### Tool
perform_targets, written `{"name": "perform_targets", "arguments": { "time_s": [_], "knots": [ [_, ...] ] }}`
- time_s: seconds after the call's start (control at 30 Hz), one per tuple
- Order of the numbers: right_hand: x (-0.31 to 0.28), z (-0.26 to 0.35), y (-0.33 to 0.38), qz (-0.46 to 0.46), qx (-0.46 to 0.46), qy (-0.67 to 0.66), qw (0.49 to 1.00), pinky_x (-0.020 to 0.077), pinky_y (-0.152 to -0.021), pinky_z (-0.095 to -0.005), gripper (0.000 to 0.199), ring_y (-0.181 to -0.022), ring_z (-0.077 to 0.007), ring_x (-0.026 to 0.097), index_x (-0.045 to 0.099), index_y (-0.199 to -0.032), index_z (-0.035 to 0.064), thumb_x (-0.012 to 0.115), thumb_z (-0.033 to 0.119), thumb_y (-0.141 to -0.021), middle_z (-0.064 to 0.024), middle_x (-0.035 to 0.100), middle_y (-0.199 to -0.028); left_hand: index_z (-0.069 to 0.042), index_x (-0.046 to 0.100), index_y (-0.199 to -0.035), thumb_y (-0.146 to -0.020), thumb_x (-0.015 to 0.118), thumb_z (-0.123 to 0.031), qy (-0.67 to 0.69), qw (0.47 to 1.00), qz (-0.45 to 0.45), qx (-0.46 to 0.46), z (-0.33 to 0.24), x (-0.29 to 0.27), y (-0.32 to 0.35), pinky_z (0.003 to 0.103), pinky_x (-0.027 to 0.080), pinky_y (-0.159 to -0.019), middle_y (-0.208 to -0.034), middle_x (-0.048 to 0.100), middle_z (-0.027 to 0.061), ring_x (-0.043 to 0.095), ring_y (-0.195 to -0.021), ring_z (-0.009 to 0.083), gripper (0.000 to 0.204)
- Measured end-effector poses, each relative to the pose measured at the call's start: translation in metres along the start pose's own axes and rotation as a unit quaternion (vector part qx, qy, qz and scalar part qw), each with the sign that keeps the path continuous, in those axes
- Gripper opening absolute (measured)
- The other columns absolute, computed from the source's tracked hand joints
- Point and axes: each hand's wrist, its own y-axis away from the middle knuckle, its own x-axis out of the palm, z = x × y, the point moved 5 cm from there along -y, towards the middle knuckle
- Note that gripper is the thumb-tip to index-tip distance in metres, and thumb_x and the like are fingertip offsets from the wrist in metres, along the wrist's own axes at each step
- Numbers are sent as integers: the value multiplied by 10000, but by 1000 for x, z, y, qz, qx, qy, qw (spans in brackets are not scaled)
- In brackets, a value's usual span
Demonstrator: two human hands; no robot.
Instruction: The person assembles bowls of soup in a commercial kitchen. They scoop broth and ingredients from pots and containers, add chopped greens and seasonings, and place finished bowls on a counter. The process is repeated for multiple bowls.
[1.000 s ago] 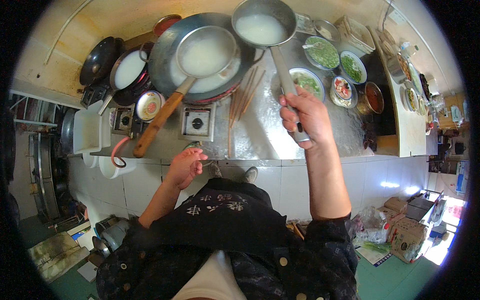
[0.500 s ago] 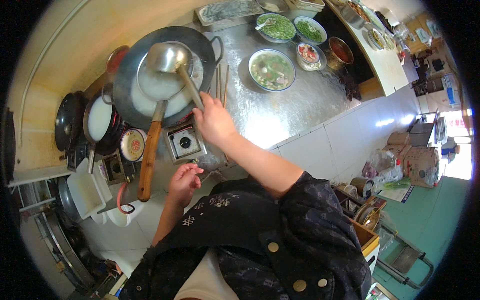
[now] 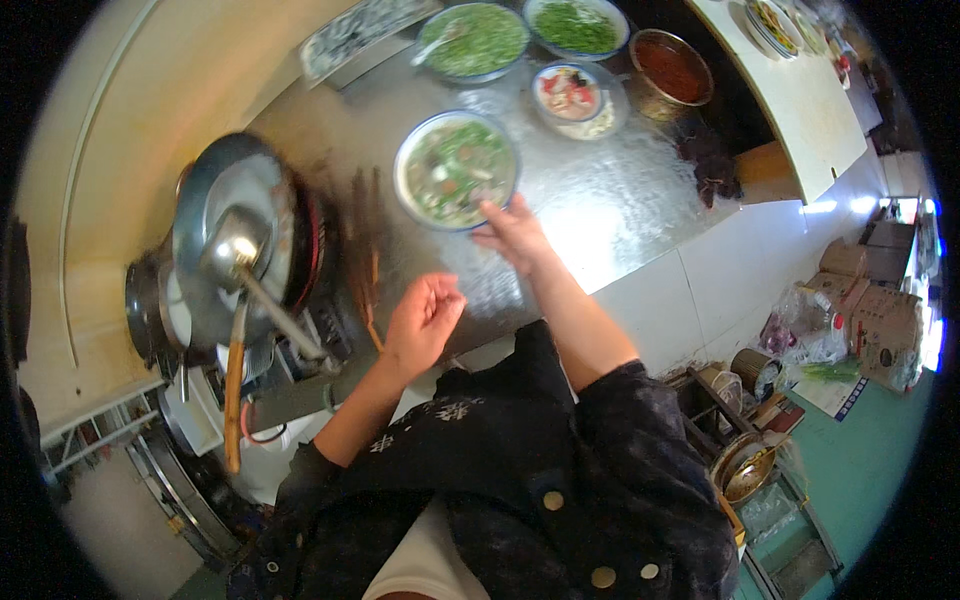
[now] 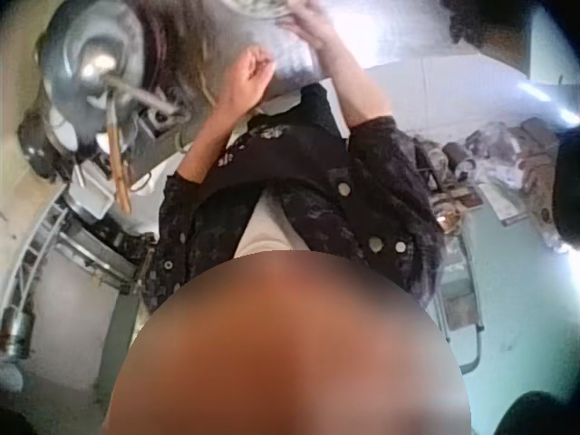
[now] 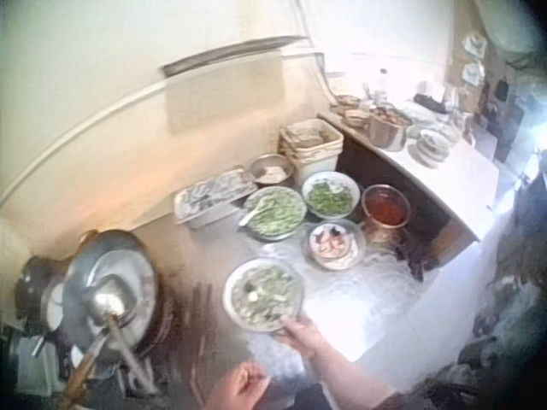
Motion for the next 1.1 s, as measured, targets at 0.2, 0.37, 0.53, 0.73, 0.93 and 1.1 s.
{"name": "perform_targets", "arguments": {
  "time_s": [0.2, 0.37, 0.53, 0.73, 0.93, 1.1],
  "knots": [
    [11, 9, -16, 192, -39, -225, 954, 534, -959, -432, 605, -1271, -214, 536, 340, -1501, 176, 616, 64, -975, -58, 564, -1342, -27, 464, -1395, -911, 725, -108, -219, 970, 33, 105, -95, 93, -200, 265, 515, -767, -1042, 650, 93, 616, -841, 120, 556],
    [0, 26, 5, 75, -31, -158, 984, 506, -1001, -422, 678, -1272, -211, 524, 281, -1541, 192, 595, 28, -962, -64, 503, -1405, 5, 546, -1277, -782, 842, -234, -346, 924, 9, 164, -123, 165, -307, 406, 532, -774, -980, 678, 168, 670, -853, 319, 625],
    [-26, 39, 38, 50, -38, -207, 976, 491, -1040, -437, 731, -1315, -235, 497, 219, -1567, 197, 541, -49, -959, -80, 469, -1444, 47, 593, -1235, -823, 799, -262, -279, 958, 5, 65, -104, 196, -362, 413, 524, -853, -1040, 703, 205, 681, -946, 317, 555],
    [-86, 53, 89, -1, -71, -232, 970, 426, -1109, -474, 679, -1356, -300, 465, 230, -1554, 102, 563, 4, -971, -144, 447, -1485, -4, 604, -1284, -1033, 588, -192, 2, 996, 27, 90, -108, 217, -386, 243, 505, -642, -966, 710, 59, 572, -699, 84, 314],
    [-150, 66, 127, -66, -73, -280, 955, 445, -1084, -457, 656, -1307, -265, 500, 304, -1520, 126, 612, 15, -951, -100, 490, -1434, 7, 628, -1255, -1047, 564, -216, -100, 976, 70, 180, -133, 254, -396, 277, 534, -688, -964, 722, 108, 644, -765, 132, 312],
    [-182, 102, 140, -40, -142, -292, 945, 449, -1090, -492, 594, -1311, -295, 516, 354, -1503, 76, 636, 121, -982, -120, 506, -1440, -25, 703, -1136, -1026, 573, -177, -372, 872, 111, 298, -153, 263, -380, 337, 554, -724, -942, 732, 170, 713, -817, 234, 228]
  ]
}}
